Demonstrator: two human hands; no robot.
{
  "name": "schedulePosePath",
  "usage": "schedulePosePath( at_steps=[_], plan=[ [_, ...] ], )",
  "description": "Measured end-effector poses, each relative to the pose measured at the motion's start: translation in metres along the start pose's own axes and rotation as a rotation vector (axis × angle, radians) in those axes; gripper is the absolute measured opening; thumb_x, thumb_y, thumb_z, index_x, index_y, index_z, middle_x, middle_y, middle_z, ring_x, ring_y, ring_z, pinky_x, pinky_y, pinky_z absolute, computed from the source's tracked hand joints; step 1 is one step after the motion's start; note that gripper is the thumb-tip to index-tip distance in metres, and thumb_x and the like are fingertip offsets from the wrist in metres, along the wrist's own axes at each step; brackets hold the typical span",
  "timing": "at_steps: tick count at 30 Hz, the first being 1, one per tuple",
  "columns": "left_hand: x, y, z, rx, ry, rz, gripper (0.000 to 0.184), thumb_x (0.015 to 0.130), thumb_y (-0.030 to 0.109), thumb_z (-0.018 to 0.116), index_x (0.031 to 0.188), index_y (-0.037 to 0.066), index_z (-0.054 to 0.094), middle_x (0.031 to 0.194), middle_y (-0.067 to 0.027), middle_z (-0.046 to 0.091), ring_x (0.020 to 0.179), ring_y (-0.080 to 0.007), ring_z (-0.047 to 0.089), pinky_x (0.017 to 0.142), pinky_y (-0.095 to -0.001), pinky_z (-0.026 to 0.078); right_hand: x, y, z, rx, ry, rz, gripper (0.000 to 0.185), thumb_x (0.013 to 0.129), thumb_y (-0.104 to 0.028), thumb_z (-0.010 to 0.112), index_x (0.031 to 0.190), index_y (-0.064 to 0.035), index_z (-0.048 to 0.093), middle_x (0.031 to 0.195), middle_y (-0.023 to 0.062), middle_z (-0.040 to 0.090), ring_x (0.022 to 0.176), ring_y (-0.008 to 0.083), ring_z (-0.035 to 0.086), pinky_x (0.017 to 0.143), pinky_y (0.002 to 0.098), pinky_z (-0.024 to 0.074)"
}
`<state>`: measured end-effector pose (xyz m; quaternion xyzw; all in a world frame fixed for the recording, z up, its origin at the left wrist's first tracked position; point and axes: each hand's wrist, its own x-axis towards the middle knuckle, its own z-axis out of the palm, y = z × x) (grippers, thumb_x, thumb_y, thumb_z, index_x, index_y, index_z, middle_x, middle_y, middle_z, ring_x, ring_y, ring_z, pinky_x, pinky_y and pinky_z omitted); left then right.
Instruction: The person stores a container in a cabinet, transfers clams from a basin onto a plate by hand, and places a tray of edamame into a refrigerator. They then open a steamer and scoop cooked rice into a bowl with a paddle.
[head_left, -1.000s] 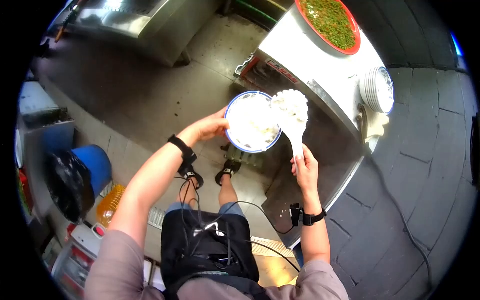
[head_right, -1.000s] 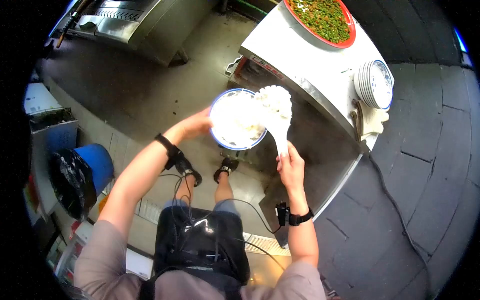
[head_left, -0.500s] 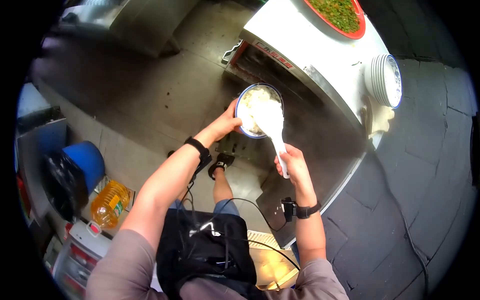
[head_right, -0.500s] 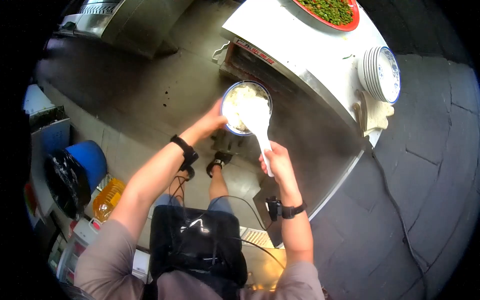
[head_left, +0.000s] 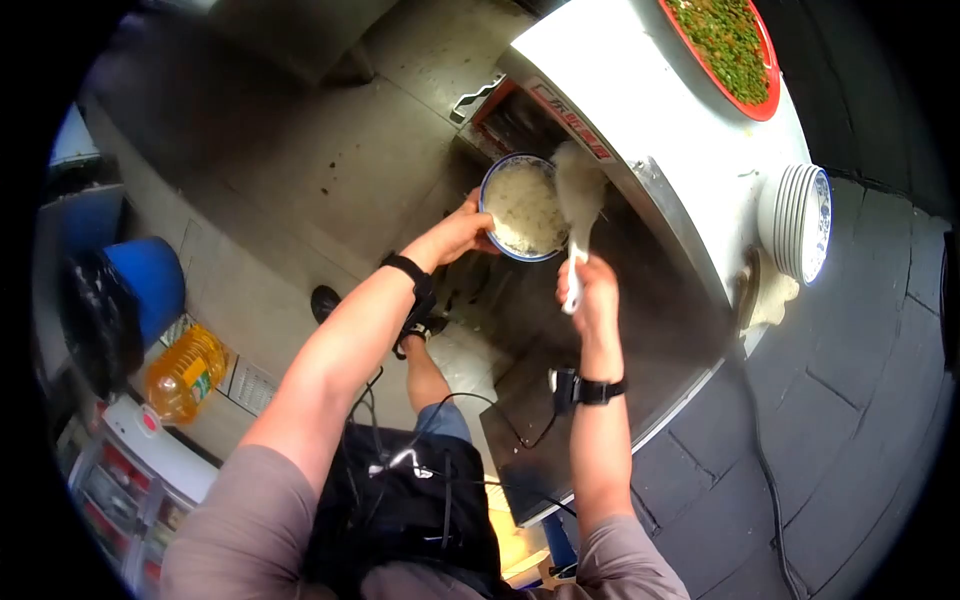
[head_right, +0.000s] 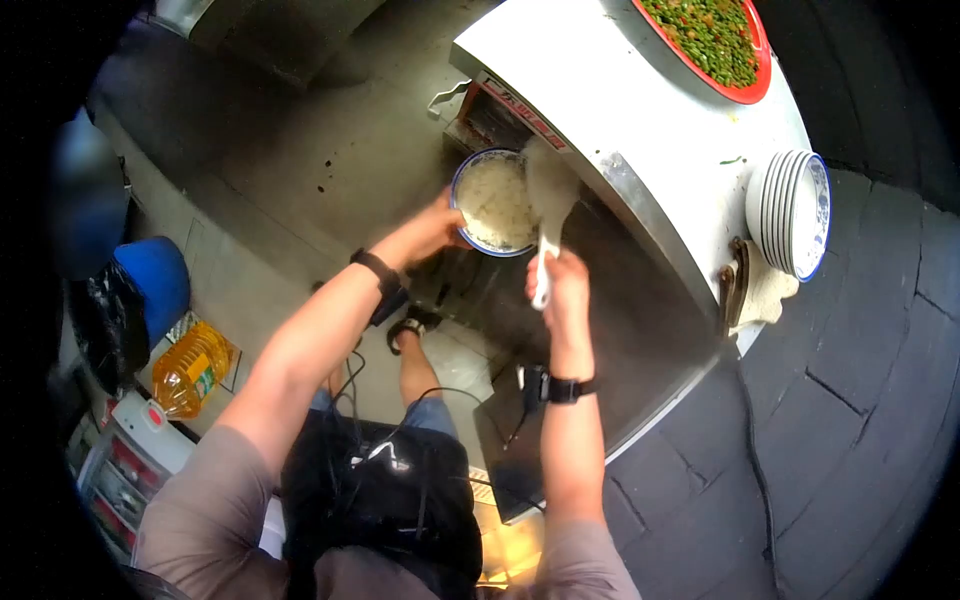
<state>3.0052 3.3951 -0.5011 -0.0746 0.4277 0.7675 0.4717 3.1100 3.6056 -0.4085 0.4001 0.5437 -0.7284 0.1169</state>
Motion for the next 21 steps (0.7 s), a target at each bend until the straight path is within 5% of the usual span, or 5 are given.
schedulePosePath(
  at_steps=[3,7,11,17,21],
  plan=[
    [0.006,-0.010,-0.015,-0.053,0.006,0.012,0.073,0.080,0.006,0.050,0.145,0.021,0.020,0.128,-0.0110,0.049,0.100,-0.0247,0.060,0.077,-0.0413,0.055,0.080,-0.019,-0.013,-0.226,0.250,0.033,0.015,0.093,-0.010,0.044,0.090,-0.0004,0.056,0.070,0.0098,0.058,0.048,0.0187,0.052,0.041,0.0320,0.0424],
    [-0.013,-0.001,-0.020,-0.091,0.028,0.010,0.073,0.080,0.006,0.050,0.145,0.021,0.020,0.126,-0.0105,0.051,0.097,-0.0235,0.061,0.077,-0.0399,0.054,0.149,0.007,-0.069,-0.440,0.214,-0.056,0.016,0.093,-0.013,0.045,0.088,-0.0014,0.056,0.069,0.0088,0.058,0.046,0.0197,0.053,0.041,0.0336,0.0432],
    [-0.041,0.006,-0.034,-0.058,0.002,-0.017,0.082,0.072,0.001,0.050,0.147,0.014,0.018,0.134,-0.0117,0.044,0.105,-0.0238,0.057,0.075,-0.0367,0.055,0.056,-0.003,-0.041,-0.449,0.393,0.117,0.016,0.092,-0.010,0.043,0.090,-0.0014,0.056,0.068,0.0087,0.058,0.045,0.0174,0.053,0.039,0.0304,0.0426],
    [-0.125,0.018,-0.047,-0.088,0.023,-0.037,0.078,0.071,-0.002,0.049,0.145,0.009,0.026,0.135,-0.0112,0.045,0.114,-0.0243,0.053,0.089,-0.0371,0.052,-0.122,0.009,-0.016,0.056,-0.119,0.094,0.017,0.091,-0.006,0.045,0.106,-0.0012,0.053,0.071,0.0078,0.059,0.047,0.0145,0.053,0.040,0.0272,0.0439],
    [-0.197,0.031,-0.083,0.052,0.039,-0.156,0.081,0.074,-0.001,0.047,0.148,0.015,0.022,0.129,-0.0076,0.048,0.103,-0.0209,0.055,0.077,-0.0358,0.053,-0.214,-0.038,-0.017,0.275,-0.219,0.070,0.028,0.092,-0.008,0.047,0.119,-0.0009,0.051,0.073,0.0080,0.059,0.050,0.0151,0.054,0.043,0.0266,0.0457]
  ],
)
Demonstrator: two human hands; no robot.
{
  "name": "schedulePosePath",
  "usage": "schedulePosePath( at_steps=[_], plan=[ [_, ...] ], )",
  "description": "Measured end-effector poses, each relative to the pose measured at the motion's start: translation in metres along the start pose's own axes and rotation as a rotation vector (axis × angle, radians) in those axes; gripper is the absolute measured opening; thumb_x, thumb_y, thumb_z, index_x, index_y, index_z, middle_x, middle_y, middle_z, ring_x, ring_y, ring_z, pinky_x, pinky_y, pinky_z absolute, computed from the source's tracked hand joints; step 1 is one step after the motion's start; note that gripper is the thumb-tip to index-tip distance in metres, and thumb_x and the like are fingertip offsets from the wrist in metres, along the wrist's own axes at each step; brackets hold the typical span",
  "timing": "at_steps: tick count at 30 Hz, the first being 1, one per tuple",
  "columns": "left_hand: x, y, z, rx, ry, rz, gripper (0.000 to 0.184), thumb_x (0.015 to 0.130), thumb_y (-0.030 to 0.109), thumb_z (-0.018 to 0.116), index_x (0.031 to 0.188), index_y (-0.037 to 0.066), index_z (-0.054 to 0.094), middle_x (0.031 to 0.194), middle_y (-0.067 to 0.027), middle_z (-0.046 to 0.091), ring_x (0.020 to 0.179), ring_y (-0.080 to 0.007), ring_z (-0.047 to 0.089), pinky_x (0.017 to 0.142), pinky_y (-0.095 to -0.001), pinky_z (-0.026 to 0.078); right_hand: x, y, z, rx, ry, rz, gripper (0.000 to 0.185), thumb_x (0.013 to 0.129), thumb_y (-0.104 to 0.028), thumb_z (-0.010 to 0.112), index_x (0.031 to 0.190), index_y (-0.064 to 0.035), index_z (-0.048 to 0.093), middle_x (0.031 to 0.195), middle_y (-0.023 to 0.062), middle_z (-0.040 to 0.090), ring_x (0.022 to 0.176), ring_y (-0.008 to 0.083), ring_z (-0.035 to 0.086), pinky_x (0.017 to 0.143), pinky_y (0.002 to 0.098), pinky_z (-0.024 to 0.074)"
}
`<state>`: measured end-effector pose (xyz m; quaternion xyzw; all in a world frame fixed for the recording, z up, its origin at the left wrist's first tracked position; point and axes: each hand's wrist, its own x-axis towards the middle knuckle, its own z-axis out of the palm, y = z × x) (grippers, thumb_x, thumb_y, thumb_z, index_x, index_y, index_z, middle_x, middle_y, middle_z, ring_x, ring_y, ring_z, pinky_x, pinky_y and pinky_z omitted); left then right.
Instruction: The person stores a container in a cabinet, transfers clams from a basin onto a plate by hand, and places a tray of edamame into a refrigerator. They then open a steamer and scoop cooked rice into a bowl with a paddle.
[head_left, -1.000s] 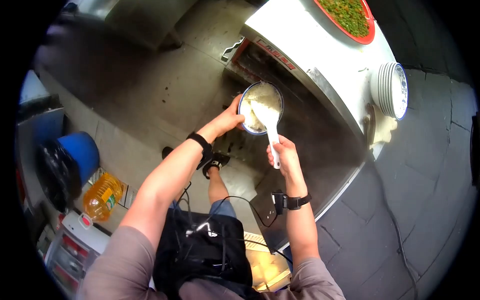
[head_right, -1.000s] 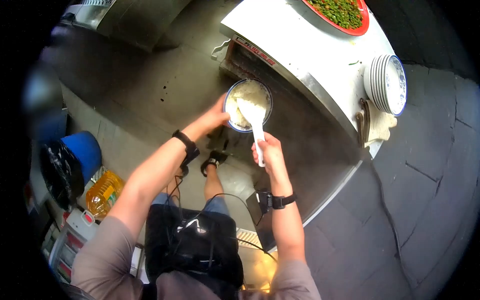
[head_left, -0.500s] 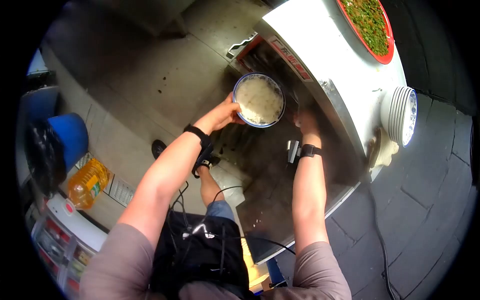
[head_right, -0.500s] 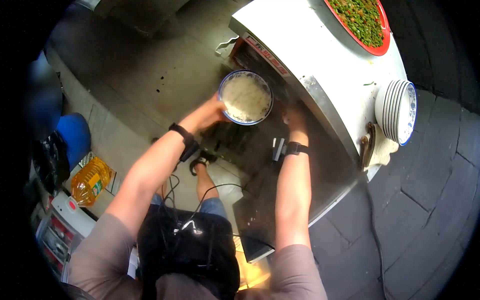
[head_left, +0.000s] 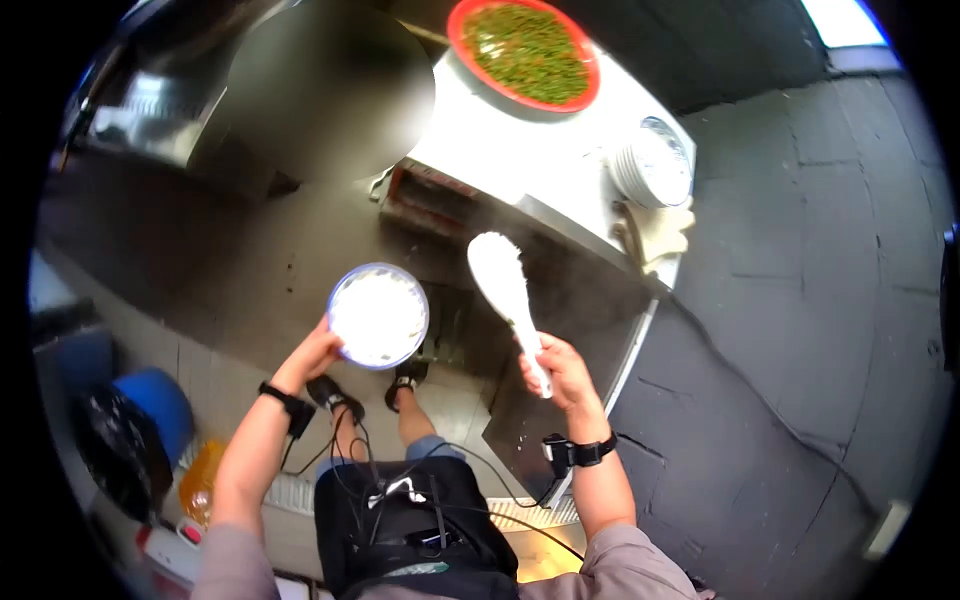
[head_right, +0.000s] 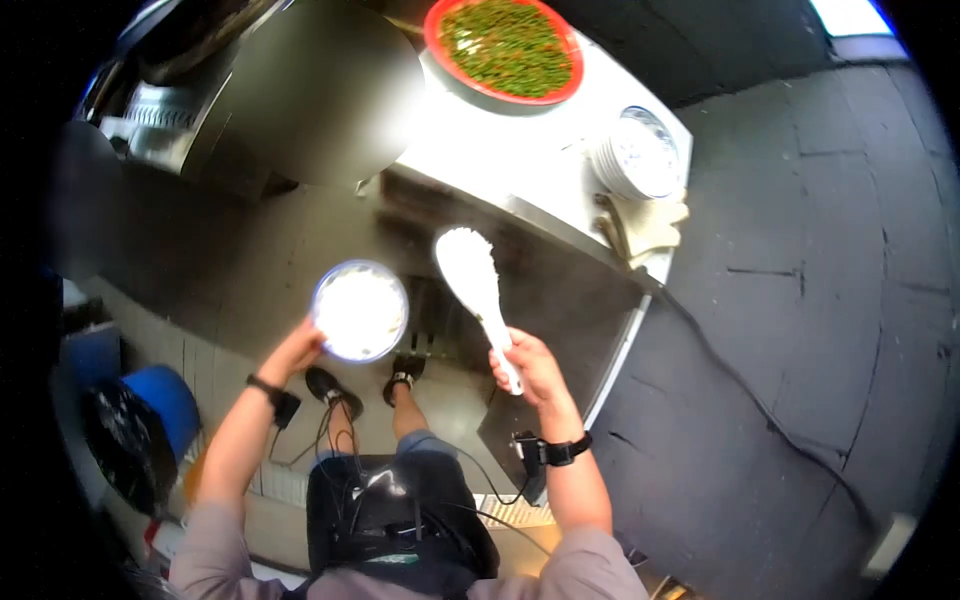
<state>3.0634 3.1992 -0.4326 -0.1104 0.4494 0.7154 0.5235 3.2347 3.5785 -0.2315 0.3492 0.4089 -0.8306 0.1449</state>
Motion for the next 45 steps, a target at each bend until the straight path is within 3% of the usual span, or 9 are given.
schedulePosePath(
  at_steps=[12,14,18,24,34,38,40,44,45],
  plan=[
    [-0.161,0.039,-0.056,0.072,0.196,0.062,0.082,0.071,0.002,0.049,0.147,0.018,0.024,0.133,-0.0100,0.047,0.111,-0.0257,0.056,0.080,-0.0417,0.054,0.034,-0.181,-0.057,0.164,0.213,-0.727,0.048,0.101,-0.029,0.042,0.128,0.0095,0.040,0.116,0.0248,0.057,0.097,0.0294,0.061,0.083,0.0387,0.0543],
    [-0.177,0.041,-0.073,0.045,0.212,0.082,0.082,0.071,0.002,0.050,0.147,0.017,0.025,0.133,-0.0101,0.047,0.112,-0.0260,0.055,0.081,-0.0419,0.054,0.015,-0.137,-0.075,0.099,0.174,-0.651,0.054,0.101,-0.038,0.041,0.133,0.0047,0.038,0.125,0.0237,0.054,0.107,0.0324,0.059,0.089,0.0431,0.0522],
    [-0.208,0.037,-0.093,-0.023,0.251,0.157,0.081,0.069,0.005,0.053,0.145,0.014,0.027,0.131,-0.0089,0.049,0.114,-0.0264,0.054,0.086,-0.0417,0.053,-0.058,0.052,-0.198,-1.050,1.173,-0.471,0.053,0.094,-0.043,0.050,0.116,0.0045,0.056,0.110,0.0250,0.063,0.098,0.0358,0.061,0.084,0.0431,0.0482],
    [-0.273,0.014,-0.161,-0.102,0.331,0.250,0.079,0.068,0.004,0.053,0.143,0.013,0.031,0.130,-0.0089,0.050,0.116,-0.0268,0.053,0.092,-0.0405,0.050,-0.126,0.346,-0.340,-0.440,1.316,-0.137,0.066,0.100,-0.050,0.031,0.124,0.0073,0.053,0.118,0.0168,0.061,0.107,0.0317,0.058,0.092,0.0426,0.0456],
    [-0.347,-0.020,-0.217,-0.306,0.445,0.330,0.073,0.070,0.003,0.051,0.140,0.009,0.034,0.133,-0.0105,0.047,0.119,-0.0297,0.050,0.097,-0.0443,0.046,-0.072,0.343,-0.160,0.036,0.831,-0.182,0.048,0.097,-0.042,0.039,0.127,-0.0058,0.050,0.112,0.0088,0.060,0.103,0.0236,0.058,0.088,0.0404,0.0489],
    [-0.351,-0.023,-0.221,-0.400,0.402,0.387,0.070,0.071,0.004,0.052,0.139,0.006,0.035,0.132,-0.0110,0.049,0.120,-0.0298,0.049,0.100,-0.0448,0.044,0.012,0.328,-0.040,-0.668,0.430,-0.190,0.037,0.087,-0.016,0.057,0.122,-0.0074,0.050,0.098,0.0021,0.053,0.088,0.0154,0.054,0.075,0.0321,0.0501],
    [-0.354,-0.023,-0.214,-0.439,0.415,0.408,0.069,0.071,0.004,0.052,0.138,0.004,0.036,0.132,-0.0113,0.049,0.121,-0.0295,0.049,0.102,-0.0445,0.042,0.055,0.263,0.067,-0.413,0.468,-0.149,0.049,0.083,-0.010,0.063,0.128,-0.0069,0.046,0.110,0.0027,0.046,0.085,0.0142,0.052,0.072,0.0280,0.0496],
    [-0.356,-0.006,-0.206,-0.437,0.427,0.451,0.070,0.069,0.004,0.053,0.137,0.000,0.037,0.133,-0.0122,0.050,0.124,-0.0281,0.047,0.107,-0.0421,0.037,0.230,0.226,0.064,-1.032,0.675,-0.534,0.062,0.079,-0.023,0.074,0.128,0.0017,0.045,0.127,0.0140,0.037,0.070,0.0184,0.054,0.051,0.0291,0.0489],
    [-0.347,0.002,-0.206,-0.453,0.422,0.455,0.071,0.068,0.003,0.053,0.138,0.001,0.037,0.132,-0.0119,0.050,0.125,-0.0283,0.047,0.107,-0.0421,0.037,0.248,0.182,0.102,-0.939,0.676,-0.444,0.075,0.076,-0.037,0.075,0.129,0.0057,0.044,0.136,0.0361,0.029,0.126,0.0473,0.034,0.105,0.0489,0.0318]
  ],
)
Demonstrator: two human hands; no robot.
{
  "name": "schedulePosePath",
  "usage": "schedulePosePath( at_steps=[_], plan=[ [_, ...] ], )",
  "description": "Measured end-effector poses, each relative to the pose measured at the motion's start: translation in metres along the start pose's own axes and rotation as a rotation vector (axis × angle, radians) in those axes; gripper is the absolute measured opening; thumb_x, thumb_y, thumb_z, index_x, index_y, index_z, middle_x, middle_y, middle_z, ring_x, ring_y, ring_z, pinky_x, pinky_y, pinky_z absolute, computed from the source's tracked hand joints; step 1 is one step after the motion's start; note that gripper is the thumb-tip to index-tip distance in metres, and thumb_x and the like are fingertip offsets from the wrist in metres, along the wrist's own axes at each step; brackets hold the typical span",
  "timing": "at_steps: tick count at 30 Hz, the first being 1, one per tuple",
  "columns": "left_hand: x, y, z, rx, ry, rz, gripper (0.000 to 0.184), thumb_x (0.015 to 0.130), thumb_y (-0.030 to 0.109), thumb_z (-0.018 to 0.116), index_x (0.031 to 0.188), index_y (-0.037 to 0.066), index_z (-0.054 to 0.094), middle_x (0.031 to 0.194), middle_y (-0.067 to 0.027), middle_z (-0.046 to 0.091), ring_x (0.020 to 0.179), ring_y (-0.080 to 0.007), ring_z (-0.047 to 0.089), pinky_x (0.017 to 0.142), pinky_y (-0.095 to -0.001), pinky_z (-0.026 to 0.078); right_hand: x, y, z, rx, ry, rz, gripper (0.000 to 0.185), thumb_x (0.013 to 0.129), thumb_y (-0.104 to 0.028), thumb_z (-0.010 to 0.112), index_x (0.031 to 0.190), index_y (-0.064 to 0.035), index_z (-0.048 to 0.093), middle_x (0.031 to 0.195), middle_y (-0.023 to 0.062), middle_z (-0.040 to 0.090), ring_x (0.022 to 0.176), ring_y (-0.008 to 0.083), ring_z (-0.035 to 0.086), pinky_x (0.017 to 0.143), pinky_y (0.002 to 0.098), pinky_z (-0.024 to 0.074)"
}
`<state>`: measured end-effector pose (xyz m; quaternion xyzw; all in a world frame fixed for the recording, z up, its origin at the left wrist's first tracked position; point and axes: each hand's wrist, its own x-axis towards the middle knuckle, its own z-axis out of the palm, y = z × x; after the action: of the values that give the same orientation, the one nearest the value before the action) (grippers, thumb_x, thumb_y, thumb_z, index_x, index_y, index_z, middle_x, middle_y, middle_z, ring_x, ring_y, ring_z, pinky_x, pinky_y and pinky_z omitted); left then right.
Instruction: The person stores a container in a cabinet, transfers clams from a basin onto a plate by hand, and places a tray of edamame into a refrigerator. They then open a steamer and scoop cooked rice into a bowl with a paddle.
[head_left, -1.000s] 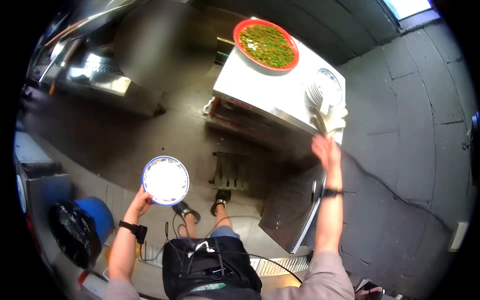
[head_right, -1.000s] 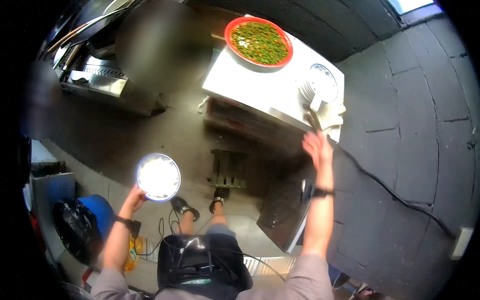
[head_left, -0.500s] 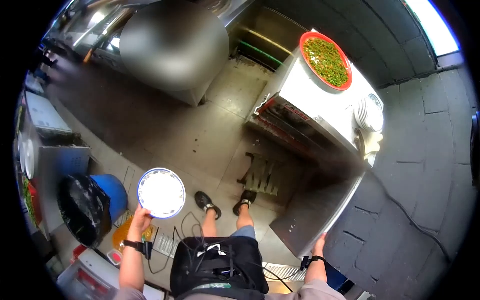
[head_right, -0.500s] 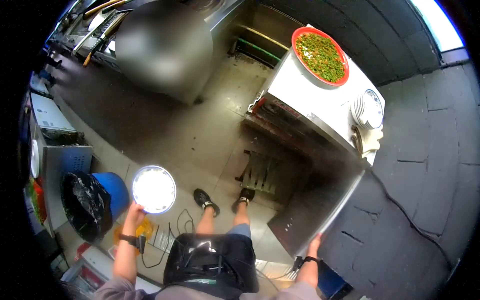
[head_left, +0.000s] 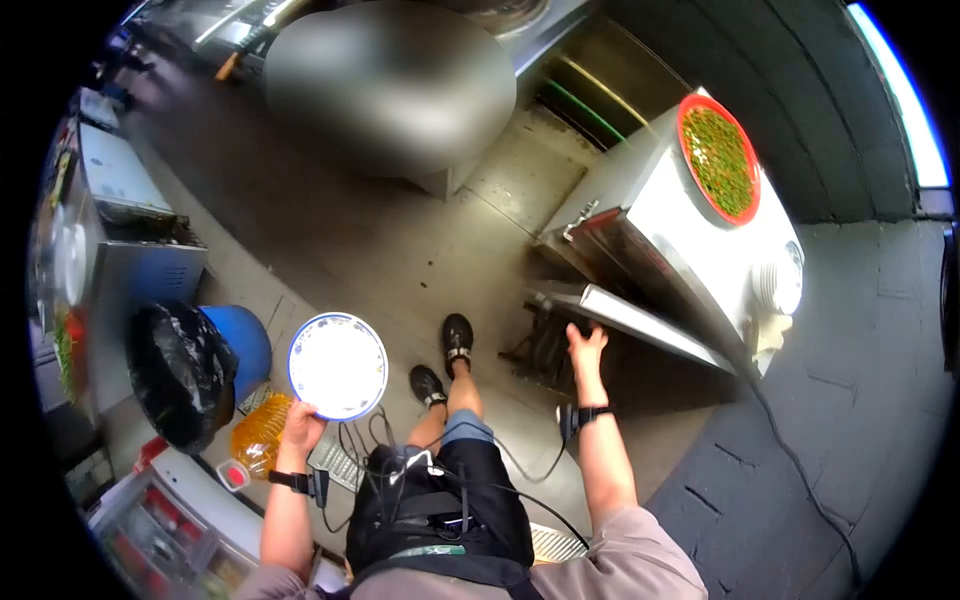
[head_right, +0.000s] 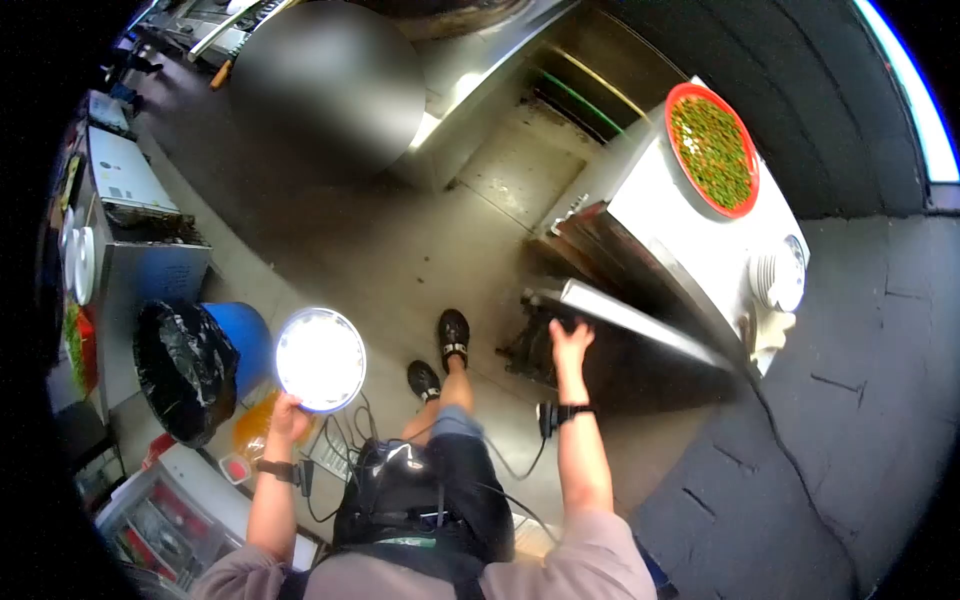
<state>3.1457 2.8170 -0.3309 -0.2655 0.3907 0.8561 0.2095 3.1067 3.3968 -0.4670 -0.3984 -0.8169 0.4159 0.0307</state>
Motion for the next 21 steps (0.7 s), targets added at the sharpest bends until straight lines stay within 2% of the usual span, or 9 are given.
schedulePosePath(
  at_steps=[3,6,11,13,15,16,19,20,21],
  plan=[
    [0.012,0.018,0.023,-0.007,0.018,0.024,0.075,0.066,0.003,0.054,0.139,0.002,0.036,0.133,-0.0117,0.049,0.126,-0.0288,0.046,0.108,-0.0421,0.036,0.080,-0.068,0.022,-0.092,0.104,0.057,0.072,0.083,-0.039,0.069,0.130,0.0083,0.043,0.140,0.0376,0.026,0.125,0.0505,0.034,0.107,0.0495,0.0279],
    [0.022,0.043,0.045,0.019,0.040,0.023,0.076,0.066,0.003,0.055,0.140,0.003,0.035,0.134,-0.0122,0.048,0.127,-0.0294,0.044,0.109,-0.0424,0.036,0.172,-0.004,0.068,-0.481,0.130,0.201,0.068,0.087,-0.044,0.062,0.133,0.0032,0.044,0.142,0.0311,0.031,0.125,0.0459,0.038,0.105,0.0509,0.0284],
    [0.056,0.069,0.081,0.039,0.066,0.098,0.079,0.066,0.006,0.056,0.141,0.001,0.032,0.137,-0.0138,0.046,0.129,-0.0306,0.042,0.110,-0.0426,0.034,0.221,0.038,0.090,-0.323,0.320,0.481,0.051,0.084,-0.010,0.059,0.133,-0.0095,0.048,0.139,0.0209,0.040,0.116,0.0367,0.050,0.090,0.0416,0.0479],
    [0.071,0.071,0.085,0.022,0.096,0.093,0.079,0.066,0.007,0.057,0.141,0.000,0.032,0.137,-0.0141,0.045,0.129,-0.0306,0.042,0.111,-0.0424,0.033,0.213,0.057,0.087,0.084,0.398,0.444,0.040,0.083,-0.003,0.056,0.123,-0.0076,0.057,0.136,0.0175,0.043,0.107,0.0327,0.055,0.075,0.0389,0.0556],
    [0.086,0.067,0.082,-0.006,0.111,0.086,0.080,0.066,0.008,0.059,0.141,-0.001,0.032,0.138,-0.0143,0.045,0.129,-0.0305,0.042,0.111,-0.0421,0.033,0.193,0.046,0.081,0.150,0.386,0.189,0.028,0.084,-0.001,0.055,0.111,-0.0045,0.062,0.128,0.0154,0.046,0.096,0.0286,0.058,0.063,0.0345,0.0574],
    [0.090,0.066,0.086,-0.011,0.117,0.089,0.080,0.066,0.009,0.059,0.141,-0.001,0.031,0.138,-0.0143,0.045,0.129,-0.0304,0.042,0.111,-0.0421,0.033,0.154,-0.031,0.065,0.390,0.332,0.222,0.021,0.086,-0.001,0.055,0.104,-0.0034,0.064,0.116,0.0145,0.050,0.088,0.0270,0.059,0.066,0.0333,0.0572],
    [0.102,0.066,0.089,-0.018,0.138,0.093,0.081,0.067,0.010,0.061,0.141,-0.001,0.031,0.139,-0.0143,0.044,0.130,-0.0303,0.042,0.111,-0.0421,0.033,0.123,-0.072,0.059,0.171,0.286,0.061,0.018,0.088,-0.001,0.054,0.102,-0.0033,0.066,0.109,0.0130,0.052,0.087,0.0253,0.058,0.066,0.0290,0.0560],
    [0.102,0.063,0.090,-0.024,0.135,0.099,0.081,0.067,0.010,0.061,0.141,-0.001,0.031,0.140,-0.0143,0.044,0.130,-0.0304,0.041,0.111,-0.0421,0.033,0.124,-0.065,0.058,-0.034,0.261,-0.085,0.016,0.088,-0.001,0.056,0.100,-0.0038,0.067,0.110,0.0160,0.051,0.092,0.0298,0.058,0.078,0.0306,0.0526],
    [0.108,0.057,0.087,-0.033,0.140,0.085,0.081,0.067,0.010,0.061,0.141,-0.001,0.031,0.140,-0.0143,0.044,0.130,-0.0304,0.041,0.111,-0.0421,0.033,0.124,-0.060,0.059,-0.051,0.260,-0.082,0.016,0.088,-0.001,0.056,0.100,-0.0038,0.067,0.110,0.0160,0.051,0.092,0.0298,0.058,0.078,0.0306,0.0526]
  ],
)
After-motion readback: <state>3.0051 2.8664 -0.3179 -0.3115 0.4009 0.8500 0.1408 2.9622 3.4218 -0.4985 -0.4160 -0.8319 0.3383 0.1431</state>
